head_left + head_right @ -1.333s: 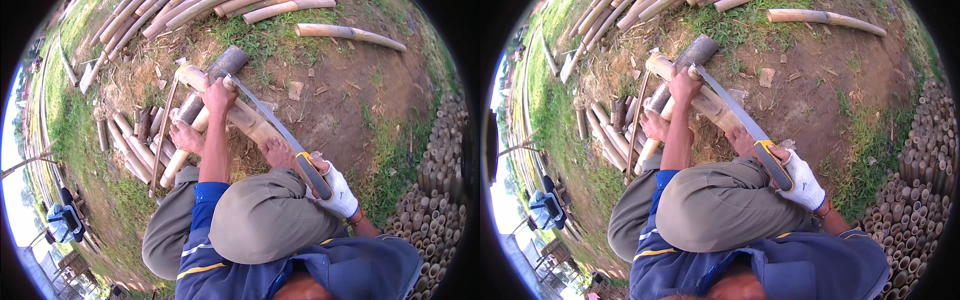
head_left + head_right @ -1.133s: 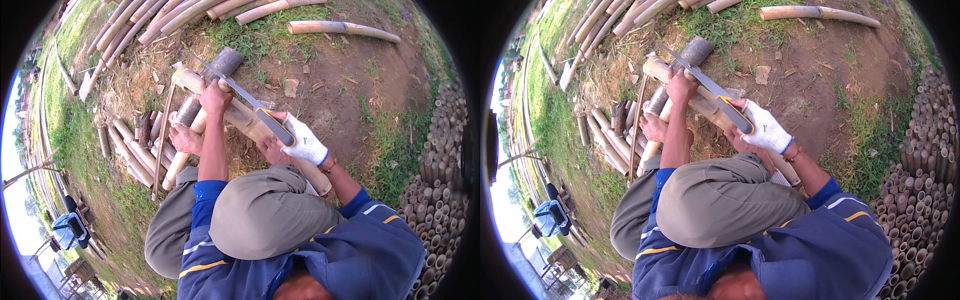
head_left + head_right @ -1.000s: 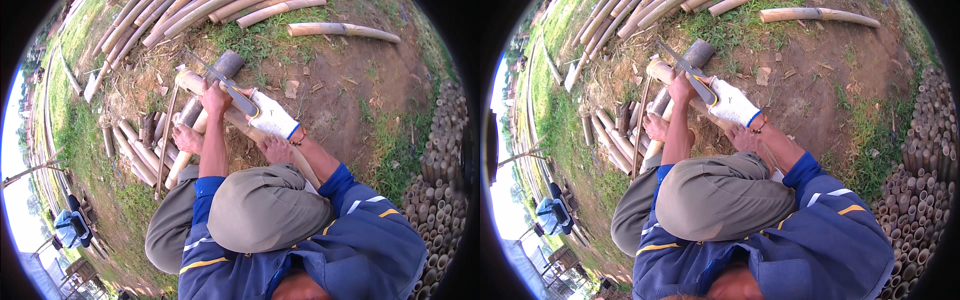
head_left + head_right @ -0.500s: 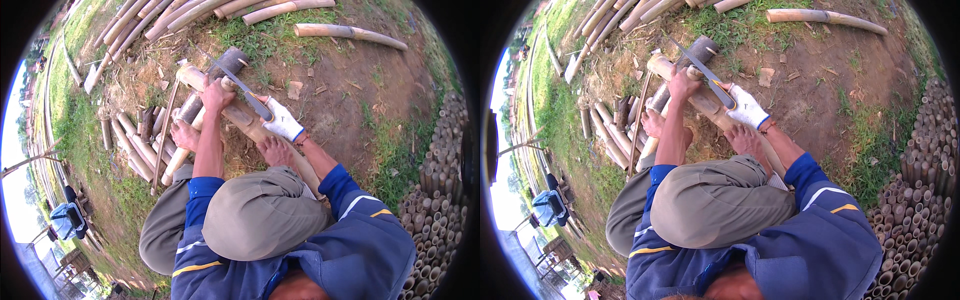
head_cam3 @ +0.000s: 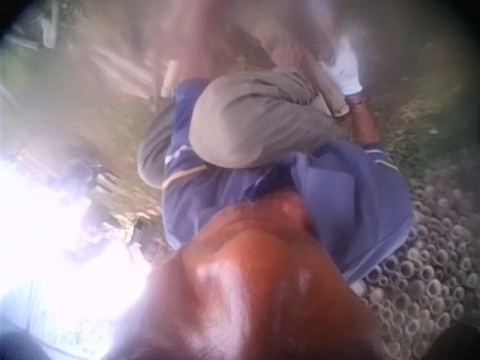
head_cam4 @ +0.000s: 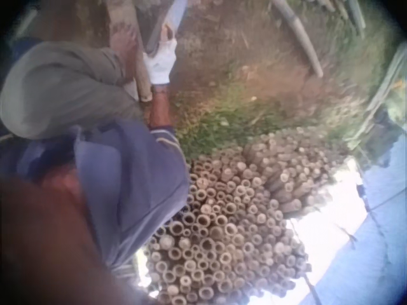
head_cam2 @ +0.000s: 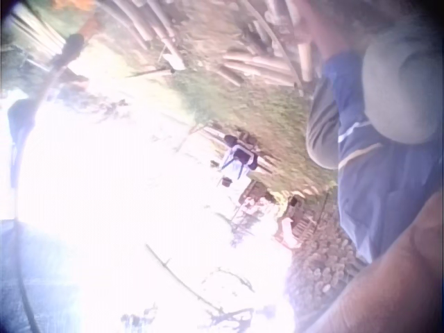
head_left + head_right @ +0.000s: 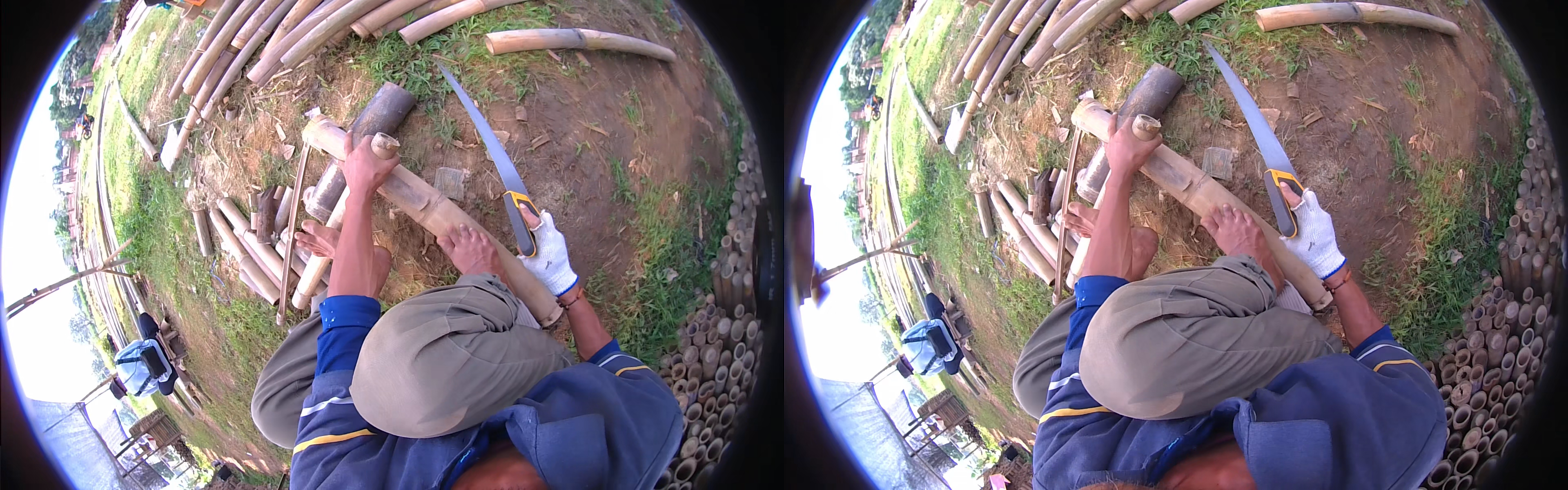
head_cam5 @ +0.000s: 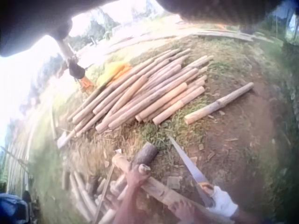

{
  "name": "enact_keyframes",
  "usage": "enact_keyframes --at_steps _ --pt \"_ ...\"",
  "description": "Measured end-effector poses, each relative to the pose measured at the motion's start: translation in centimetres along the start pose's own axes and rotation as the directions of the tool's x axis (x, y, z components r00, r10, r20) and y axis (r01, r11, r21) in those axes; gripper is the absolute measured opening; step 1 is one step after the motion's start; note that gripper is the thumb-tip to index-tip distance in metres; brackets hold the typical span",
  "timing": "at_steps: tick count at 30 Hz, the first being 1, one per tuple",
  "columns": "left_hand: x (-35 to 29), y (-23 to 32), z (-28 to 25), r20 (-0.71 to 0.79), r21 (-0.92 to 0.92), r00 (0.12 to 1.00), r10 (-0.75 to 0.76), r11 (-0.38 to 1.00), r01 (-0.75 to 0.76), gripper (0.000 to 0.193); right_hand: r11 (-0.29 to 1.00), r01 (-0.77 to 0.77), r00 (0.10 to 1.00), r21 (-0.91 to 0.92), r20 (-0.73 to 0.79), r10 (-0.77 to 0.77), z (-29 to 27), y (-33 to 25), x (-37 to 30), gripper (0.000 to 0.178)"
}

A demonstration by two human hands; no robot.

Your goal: The person sits on the ground and uses a hand saw to cut bamboo poles into shorter sections. They hold the bamboo steady with their hands and feet while sawing, then place the cut pieces aside.

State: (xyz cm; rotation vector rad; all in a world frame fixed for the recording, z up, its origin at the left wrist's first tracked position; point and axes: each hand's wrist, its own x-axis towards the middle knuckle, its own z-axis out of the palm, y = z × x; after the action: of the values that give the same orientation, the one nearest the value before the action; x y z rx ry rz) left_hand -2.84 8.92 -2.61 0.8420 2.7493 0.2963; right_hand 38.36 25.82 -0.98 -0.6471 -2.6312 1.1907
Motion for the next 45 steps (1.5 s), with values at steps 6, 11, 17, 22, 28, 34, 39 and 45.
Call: enact_keyframes --at_steps 6,11,17,22,28,34,39,45 --pt "0.1 -0.5 -0.1 -0.015 -0.104 0.995 0.097 0.99 -0.098 0.078 0.903 -0.016 0.949 -0.429 0.279 0.149 2.3 7.8 -2.7 0.09" --pt "-0.7 -0.2 -7.6 0.362 -0.434 0.905 0.222 0.9 -0.047 0.074 0.905 0.006 0.953 -0.426 0.276 0.123 1.7 8.5 -1.9 0.063" --pt "-6.0 -3.9 -23.7 0.285 -0.471 0.913 0.29 0.872 -0.13 0.074 0.972 0.198 0.964 -0.125 0.202 -0.171 4.3 -0.2 6.5 0.062" --pt "-11.6 -7.2 -36.1 -0.14 -0.531 0.98 0.144 0.824 -0.197 0.087 0.875 0.369 0.873 0.315 0.207 -0.442 8.7 -9.9 12.6 0.067" --pt "-21.2 -9.3 -42.7 -0.683 -0.652 0.713 -0.156 0.569 -0.5 0.084 0.716 0.668 0.715 0.204 0.09 -0.693 11.4 -21.4 15.5 0.089" --pt "-28.5 -19.0 -36.4 -0.64 -0.693 0.462 -0.614 0.203 -0.691 0.061 0.634 0.773 0.633 -0.019 0.07 -0.771 14.3 -22.6 18.2 0.096" --pt "-29.2 -26.7 -20.1 -0.322 -0.694 0.394 -0.861 -0.068 -0.717 0.055 0.58 0.729 0.679 -0.362 0.276 -0.68 15.7 -18.5 24.0 0.055" --pt "-32.1 -31.2 -1.4 0.193 -0.773 0.178 -0.965 -0.262 -0.578 0.069 0.575 0.702 0.712 -0.42 0.407 -0.572 14.8 -14.8 27.2 0.058"
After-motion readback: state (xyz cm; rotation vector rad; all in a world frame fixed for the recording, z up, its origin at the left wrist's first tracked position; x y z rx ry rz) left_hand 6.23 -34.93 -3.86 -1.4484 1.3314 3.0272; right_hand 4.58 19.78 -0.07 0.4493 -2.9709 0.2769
